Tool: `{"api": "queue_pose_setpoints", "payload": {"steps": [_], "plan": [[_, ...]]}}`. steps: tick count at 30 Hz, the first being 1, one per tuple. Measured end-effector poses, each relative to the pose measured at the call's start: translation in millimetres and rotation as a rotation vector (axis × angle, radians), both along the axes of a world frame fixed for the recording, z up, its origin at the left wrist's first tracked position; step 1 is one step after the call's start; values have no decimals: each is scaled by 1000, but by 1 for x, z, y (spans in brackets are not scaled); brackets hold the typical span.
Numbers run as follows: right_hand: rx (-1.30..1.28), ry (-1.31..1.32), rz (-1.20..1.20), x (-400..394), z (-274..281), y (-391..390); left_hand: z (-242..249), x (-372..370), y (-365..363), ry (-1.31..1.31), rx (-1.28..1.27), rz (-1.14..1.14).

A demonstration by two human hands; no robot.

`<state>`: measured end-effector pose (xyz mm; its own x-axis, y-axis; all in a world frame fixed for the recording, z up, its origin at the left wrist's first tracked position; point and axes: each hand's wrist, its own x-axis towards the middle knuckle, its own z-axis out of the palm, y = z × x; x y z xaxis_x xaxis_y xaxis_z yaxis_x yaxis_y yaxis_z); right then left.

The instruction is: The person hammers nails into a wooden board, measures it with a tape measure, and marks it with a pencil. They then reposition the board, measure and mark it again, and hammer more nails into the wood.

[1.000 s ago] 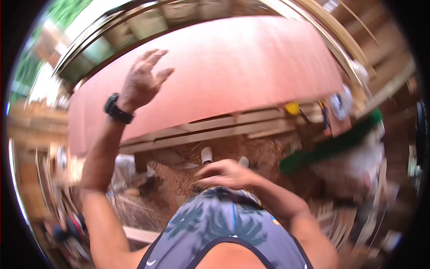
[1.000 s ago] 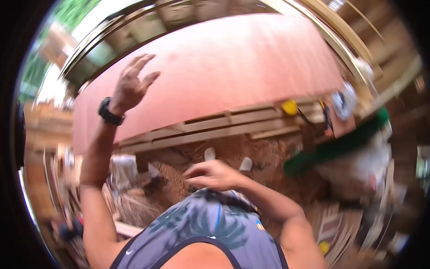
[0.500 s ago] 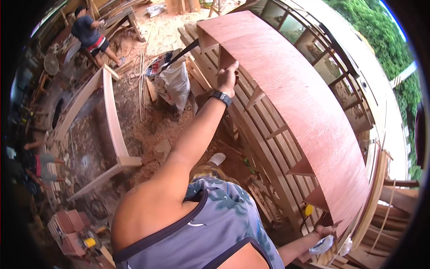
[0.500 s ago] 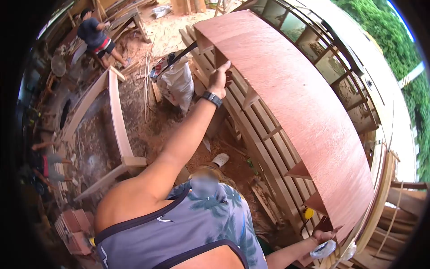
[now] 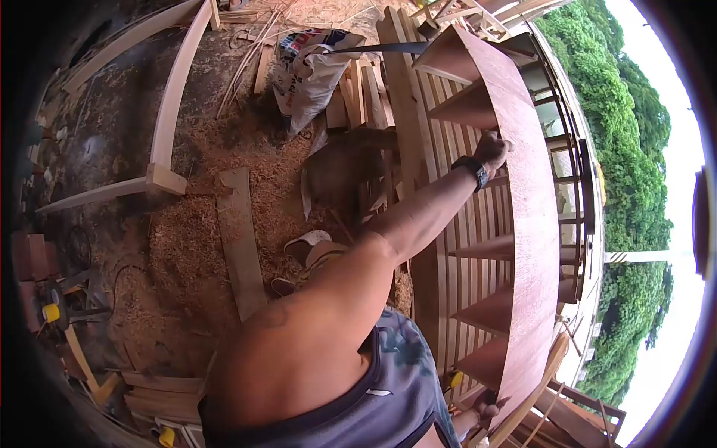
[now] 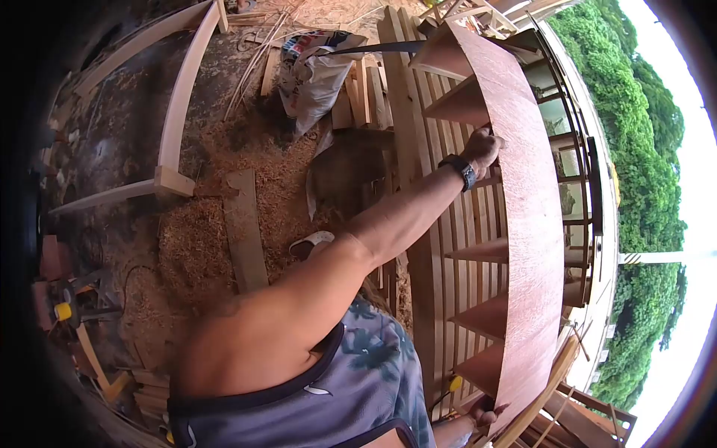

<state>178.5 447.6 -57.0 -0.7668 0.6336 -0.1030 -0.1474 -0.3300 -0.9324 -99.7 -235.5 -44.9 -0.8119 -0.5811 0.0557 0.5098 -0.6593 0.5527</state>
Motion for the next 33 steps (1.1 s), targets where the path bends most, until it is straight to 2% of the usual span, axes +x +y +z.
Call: {"api": "queue_pose_setpoints", "payload": {"steps": [3,5,7,9,10,13,14,16,17,18,19,20,21,22,23,24,25,26,27,28,29,30,31,33], "plan": [[12,3,18,-5,7,-8,20,35,-6,37,75,-130],[23,11,29,-11,11,-12,13,26,-3,147,58,-79],[24,14,39,-16,15,-15,21,52,-14,-10,-14,-130],[9,12,40,-17,16,-17,8,45,-12,150,92,-71],[3,9,43,-15,13,-17,1,41,-9,43,47,-97],[-29,-1,28,0,8,-14,0,27,-8,-45,20,-122],[-48,9,29,5,6,-11,-2,21,-4,18,48,-74],[-98,49,41,25,-1,0,-27,-8,0,-85,-65,-40],[-159,90,118,35,-8,8,-9,22,-2,-6,58,-81],[-236,129,205,49,-17,13,-7,42,-13,-41,33,-245],[-316,175,391,51,-29,16,-18,46,-15,-143,-69,-217],[-353,218,540,59,-42,22,-21,63,-18,-112,-119,-199],[-283,279,650,73,-20,-27,-24,84,-21,-136,-252,-152],[-275,184,402,85,-15,-35,-49,91,-28,-180,-332,-224],[-146,89,177,93,-14,-47,-69,114,-42,-291,-460,-352],[3,-38,52,100,-10,-60,-95,132,-49,-241,-407,-461],[124,-139,-2,107,-14,-67,-136,143,-71,-384,-636,-505],[265,-265,0,111,-19,-75,-146,168,-73,-445,-979,-509],[323,-375,36,111,-37,-72,-181,182,-84,-486,-692,-670],[550,-541,62,110,-48,-80,-188,199,-82,-667,-765,-730],[776,-710,108,105,-58,-91,-200,210,-85,-706,-834,-861],[1052,-741,-15,99,-64,-104,-208,212,-79,-744,-896,-986],[1329,-772,-127,95,-70,-116,-189,214,-54,-792,-861,-1089],[1310,-793,-212,81,-87,-110,-150,219,1,-848,-830,-1201]]}}
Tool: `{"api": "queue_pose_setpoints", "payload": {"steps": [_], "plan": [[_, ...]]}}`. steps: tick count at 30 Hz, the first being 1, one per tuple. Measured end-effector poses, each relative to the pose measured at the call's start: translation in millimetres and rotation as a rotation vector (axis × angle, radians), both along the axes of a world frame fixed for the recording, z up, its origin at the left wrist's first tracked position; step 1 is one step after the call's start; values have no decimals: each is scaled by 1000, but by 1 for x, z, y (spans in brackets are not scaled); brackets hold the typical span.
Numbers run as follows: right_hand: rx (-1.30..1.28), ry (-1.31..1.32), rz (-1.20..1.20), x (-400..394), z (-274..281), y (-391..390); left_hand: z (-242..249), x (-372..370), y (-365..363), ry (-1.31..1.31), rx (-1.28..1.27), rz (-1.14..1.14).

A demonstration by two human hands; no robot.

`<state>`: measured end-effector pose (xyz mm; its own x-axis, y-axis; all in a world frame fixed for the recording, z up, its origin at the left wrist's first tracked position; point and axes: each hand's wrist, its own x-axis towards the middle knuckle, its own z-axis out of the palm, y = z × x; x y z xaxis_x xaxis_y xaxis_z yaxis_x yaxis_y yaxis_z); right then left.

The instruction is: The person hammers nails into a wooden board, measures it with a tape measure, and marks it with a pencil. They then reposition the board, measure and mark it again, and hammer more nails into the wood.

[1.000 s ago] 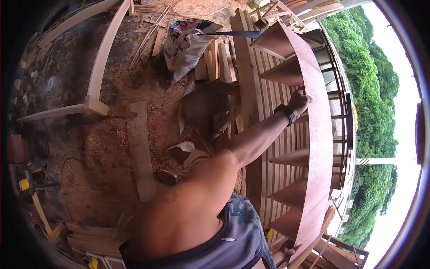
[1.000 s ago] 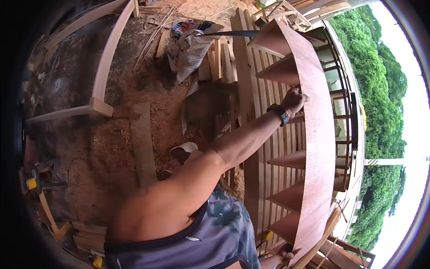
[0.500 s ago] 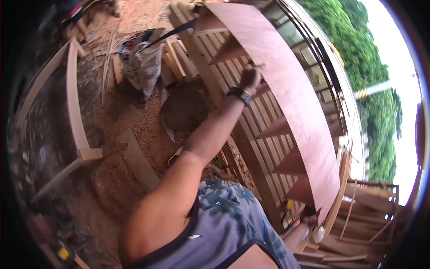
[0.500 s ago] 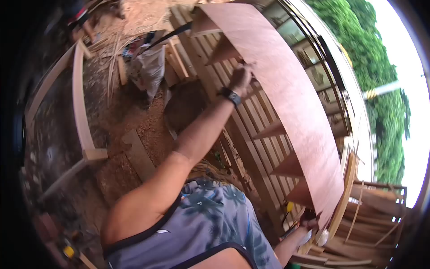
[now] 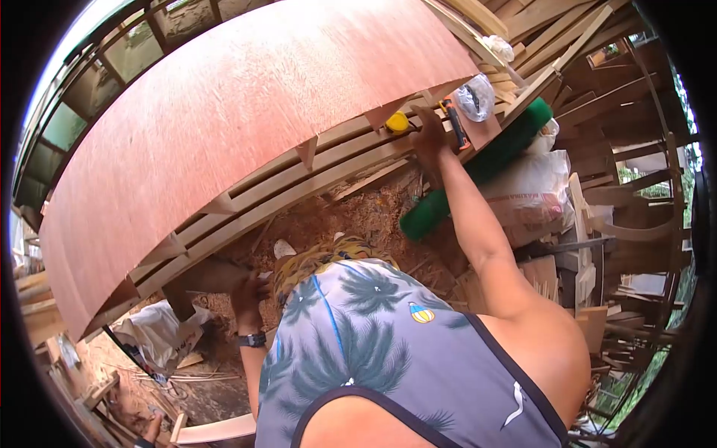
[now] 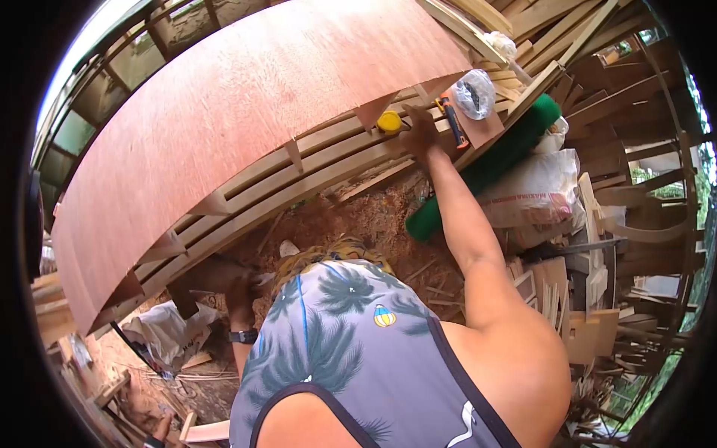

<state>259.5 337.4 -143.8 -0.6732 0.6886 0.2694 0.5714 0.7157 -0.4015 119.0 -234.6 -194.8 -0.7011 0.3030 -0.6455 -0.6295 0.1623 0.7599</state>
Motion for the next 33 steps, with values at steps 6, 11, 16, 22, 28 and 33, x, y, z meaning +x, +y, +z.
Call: {"api": "queue_pose_setpoints", "payload": {"steps": [6,11,16,22,28,33], "plan": [[-3,-150,315,-31,4,-7,35,-18,133,245,33,-588],[-1,62,123,-3,-3,-21,68,12,236,614,251,-1078],[-1339,249,220,43,4,-86,40,74,347,28,643,-374],[-1880,351,209,84,45,-23,98,106,376,488,77,-703],[-1882,450,235,70,75,46,157,108,375,1057,-336,-534],[-2110,825,275,62,50,131,173,53,300,1271,-658,-283]]}}
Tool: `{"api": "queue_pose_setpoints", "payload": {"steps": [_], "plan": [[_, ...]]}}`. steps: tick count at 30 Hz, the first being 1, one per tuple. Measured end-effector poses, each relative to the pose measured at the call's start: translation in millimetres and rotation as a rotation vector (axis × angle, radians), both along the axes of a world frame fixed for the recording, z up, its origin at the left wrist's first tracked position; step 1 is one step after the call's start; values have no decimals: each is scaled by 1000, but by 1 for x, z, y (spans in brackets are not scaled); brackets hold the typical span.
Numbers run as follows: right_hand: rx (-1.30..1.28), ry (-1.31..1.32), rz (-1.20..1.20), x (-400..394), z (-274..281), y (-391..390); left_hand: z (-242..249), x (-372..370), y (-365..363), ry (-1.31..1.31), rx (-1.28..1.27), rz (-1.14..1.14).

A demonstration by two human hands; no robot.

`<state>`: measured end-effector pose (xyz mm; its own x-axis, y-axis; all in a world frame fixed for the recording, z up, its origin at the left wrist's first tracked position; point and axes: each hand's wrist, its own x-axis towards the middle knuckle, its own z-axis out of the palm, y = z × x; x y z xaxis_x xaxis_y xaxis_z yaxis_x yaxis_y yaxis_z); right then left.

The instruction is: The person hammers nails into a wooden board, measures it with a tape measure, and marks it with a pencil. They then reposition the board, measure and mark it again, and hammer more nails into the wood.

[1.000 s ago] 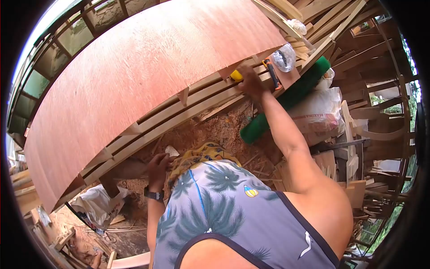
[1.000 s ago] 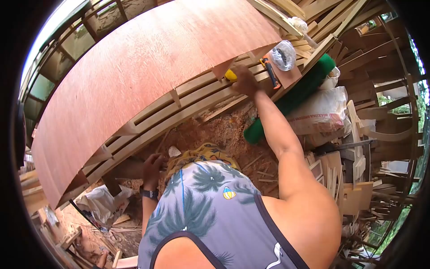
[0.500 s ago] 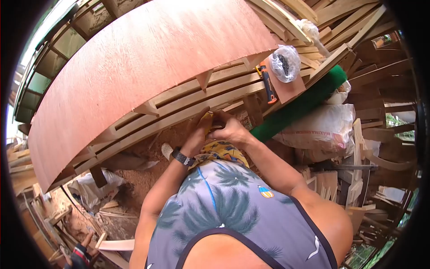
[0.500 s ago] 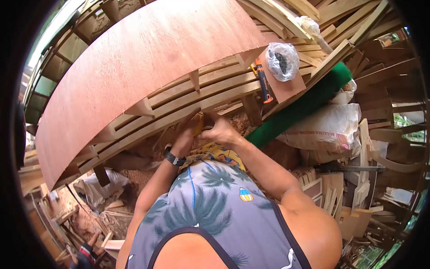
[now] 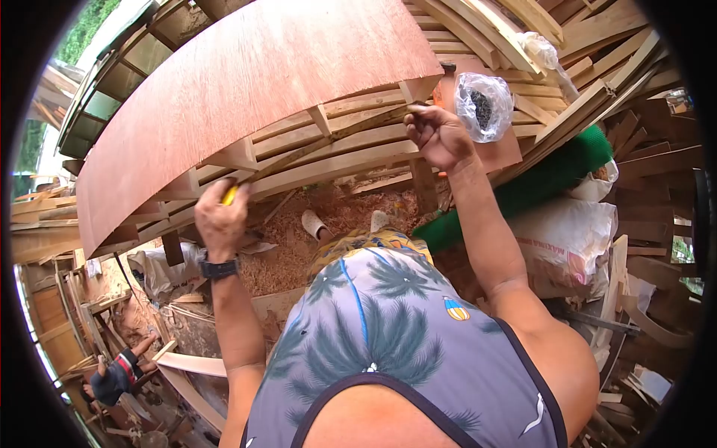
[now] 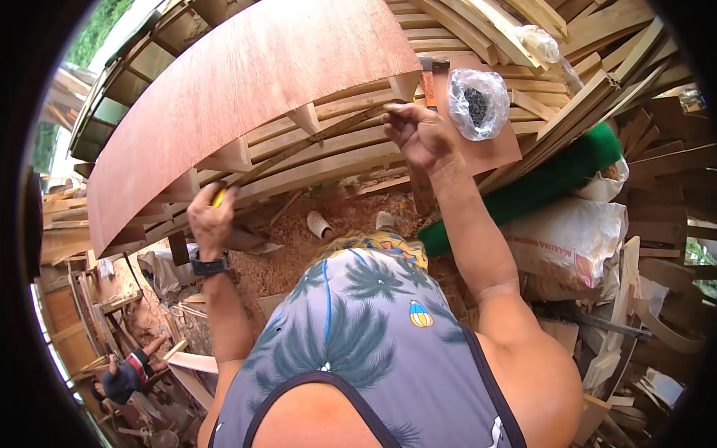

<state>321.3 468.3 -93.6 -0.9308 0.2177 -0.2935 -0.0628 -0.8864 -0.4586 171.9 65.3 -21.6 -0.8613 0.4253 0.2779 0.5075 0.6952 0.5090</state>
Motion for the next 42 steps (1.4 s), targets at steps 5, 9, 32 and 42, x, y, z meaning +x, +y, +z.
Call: {"api": "queue_pose_setpoints", "payload": {"steps": [5,9,32,42], "plan": [[-8,-7,-47,-1,5,27,28,-19,-44,177,32,184],[-50,36,-29,-13,-5,34,27,-27,-42,347,7,77],[2217,-771,146,-38,-63,43,9,-48,-44,356,68,85],[1390,-706,66,-4,-40,81,13,-43,-35,297,161,76]]}}
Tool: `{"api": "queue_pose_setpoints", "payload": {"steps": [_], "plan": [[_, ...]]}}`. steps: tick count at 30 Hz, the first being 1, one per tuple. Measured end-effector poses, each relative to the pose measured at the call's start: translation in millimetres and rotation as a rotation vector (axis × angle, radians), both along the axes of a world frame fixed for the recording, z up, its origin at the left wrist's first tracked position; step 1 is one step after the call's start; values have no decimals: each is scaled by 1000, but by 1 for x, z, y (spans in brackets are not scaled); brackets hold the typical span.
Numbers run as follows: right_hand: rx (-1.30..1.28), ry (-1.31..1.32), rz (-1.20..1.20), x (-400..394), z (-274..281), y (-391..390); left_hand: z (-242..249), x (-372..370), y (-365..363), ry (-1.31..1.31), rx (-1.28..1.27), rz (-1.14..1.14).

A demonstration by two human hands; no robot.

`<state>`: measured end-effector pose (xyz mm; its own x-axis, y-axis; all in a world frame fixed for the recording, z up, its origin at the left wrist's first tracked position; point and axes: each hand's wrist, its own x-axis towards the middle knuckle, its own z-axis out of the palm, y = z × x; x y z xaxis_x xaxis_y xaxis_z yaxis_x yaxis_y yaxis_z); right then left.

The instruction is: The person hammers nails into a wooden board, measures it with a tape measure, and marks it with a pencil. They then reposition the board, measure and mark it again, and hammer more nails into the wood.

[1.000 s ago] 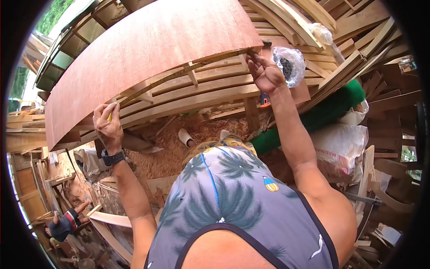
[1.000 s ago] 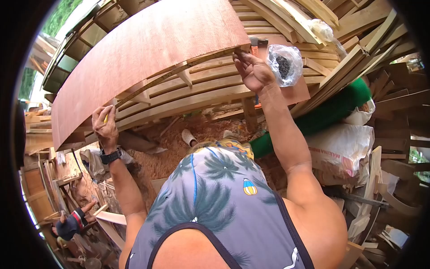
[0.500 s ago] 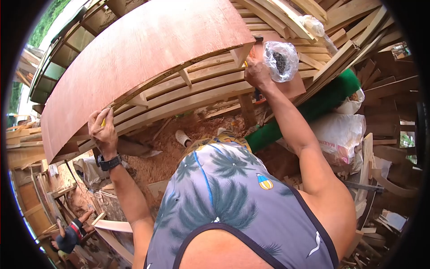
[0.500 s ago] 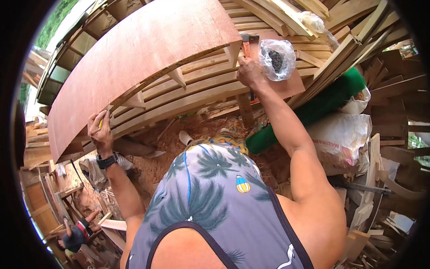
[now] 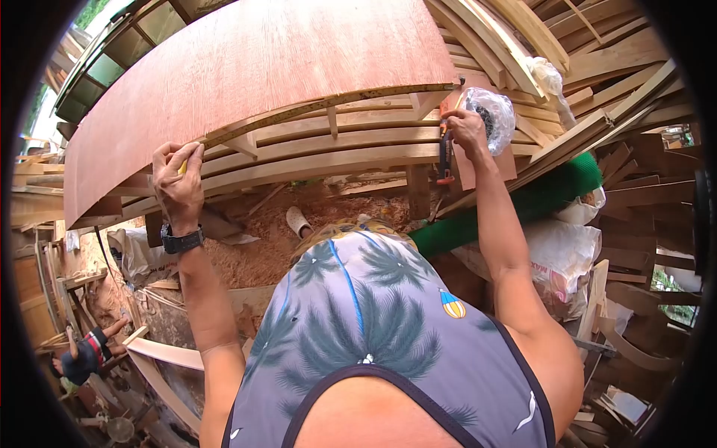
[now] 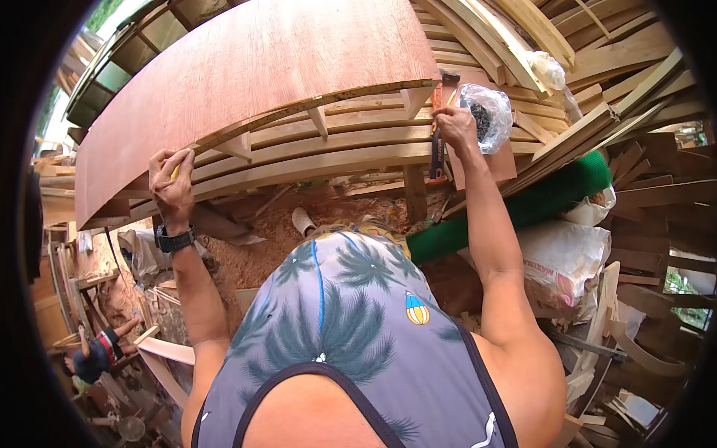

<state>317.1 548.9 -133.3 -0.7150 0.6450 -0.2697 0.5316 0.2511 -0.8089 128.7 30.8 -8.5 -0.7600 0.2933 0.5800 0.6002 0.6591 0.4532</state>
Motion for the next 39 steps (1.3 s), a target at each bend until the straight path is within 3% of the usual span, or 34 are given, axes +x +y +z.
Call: {"api": "queue_pose_setpoints", "payload": {"steps": [8,22,25,27,29,31,35,37,38,39], "plan": [[-498,402,-114,59,64,11,-1,-1,-1,0,-4,-2],[-418,474,-112,82,91,3,-5,1,4,75,-48,7],[-446,484,-57,84,94,4,-4,2,9,72,-51,36],[-469,589,20,84,104,-4,-5,2,10,22,20,21],[-491,682,161,82,115,-8,-5,1,8,113,-56,32],[-493,804,240,73,131,-25,-1,6,11,25,-75,89],[-443,897,288,49,140,-41,-6,2,8,86,-37,66],[-672,1001,505,30,140,-41,0,4,10,31,-56,71],[-616,951,416,20,141,-53,-2,1,7,17,-67,63],[-625,885,539,10,141,-52,-3,-1,6,17,-64,66]]}}
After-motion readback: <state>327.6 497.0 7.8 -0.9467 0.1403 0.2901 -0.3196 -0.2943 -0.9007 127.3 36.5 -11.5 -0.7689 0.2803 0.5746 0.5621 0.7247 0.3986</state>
